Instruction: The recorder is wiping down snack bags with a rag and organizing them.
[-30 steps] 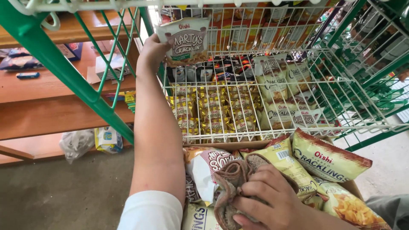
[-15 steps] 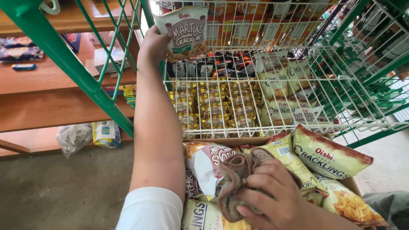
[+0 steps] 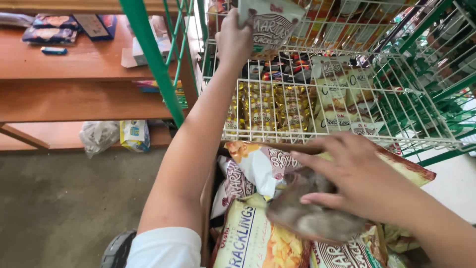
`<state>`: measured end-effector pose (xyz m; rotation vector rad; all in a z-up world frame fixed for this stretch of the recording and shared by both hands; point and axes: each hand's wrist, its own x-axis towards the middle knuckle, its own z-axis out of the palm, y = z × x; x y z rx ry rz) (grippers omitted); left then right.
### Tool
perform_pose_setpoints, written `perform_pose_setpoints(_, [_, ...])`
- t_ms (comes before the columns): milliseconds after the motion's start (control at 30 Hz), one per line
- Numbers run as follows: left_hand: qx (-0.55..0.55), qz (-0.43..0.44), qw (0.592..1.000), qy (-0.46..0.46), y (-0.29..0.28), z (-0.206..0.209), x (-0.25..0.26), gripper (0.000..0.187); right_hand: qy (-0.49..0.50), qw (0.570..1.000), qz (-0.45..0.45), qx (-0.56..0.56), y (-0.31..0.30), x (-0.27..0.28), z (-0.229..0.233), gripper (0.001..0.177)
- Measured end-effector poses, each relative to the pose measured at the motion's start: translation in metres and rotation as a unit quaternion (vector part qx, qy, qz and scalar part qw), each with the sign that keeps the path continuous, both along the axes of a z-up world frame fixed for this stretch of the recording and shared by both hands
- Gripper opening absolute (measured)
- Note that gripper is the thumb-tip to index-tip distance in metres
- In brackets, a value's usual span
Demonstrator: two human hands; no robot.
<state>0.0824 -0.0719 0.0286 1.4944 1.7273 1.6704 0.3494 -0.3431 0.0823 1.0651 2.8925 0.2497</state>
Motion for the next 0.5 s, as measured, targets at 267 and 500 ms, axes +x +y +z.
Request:
perform_pose_setpoints(267, [0.083, -0.057, 0.995, 0.013, -0.056, 0.006, -0.021, 0.05, 0.033, 0.965, -0.057, -0.255, 0.035, -0.073, 0.015, 0.098])
perform_pose_setpoints(500, [0.149, -0.146, 0.973, -0.099, -0.055, 0.006, -0.019, 0.041, 0.416, 0.876, -0.202, -0.135, 0.148, -0.076, 0.027, 0.11])
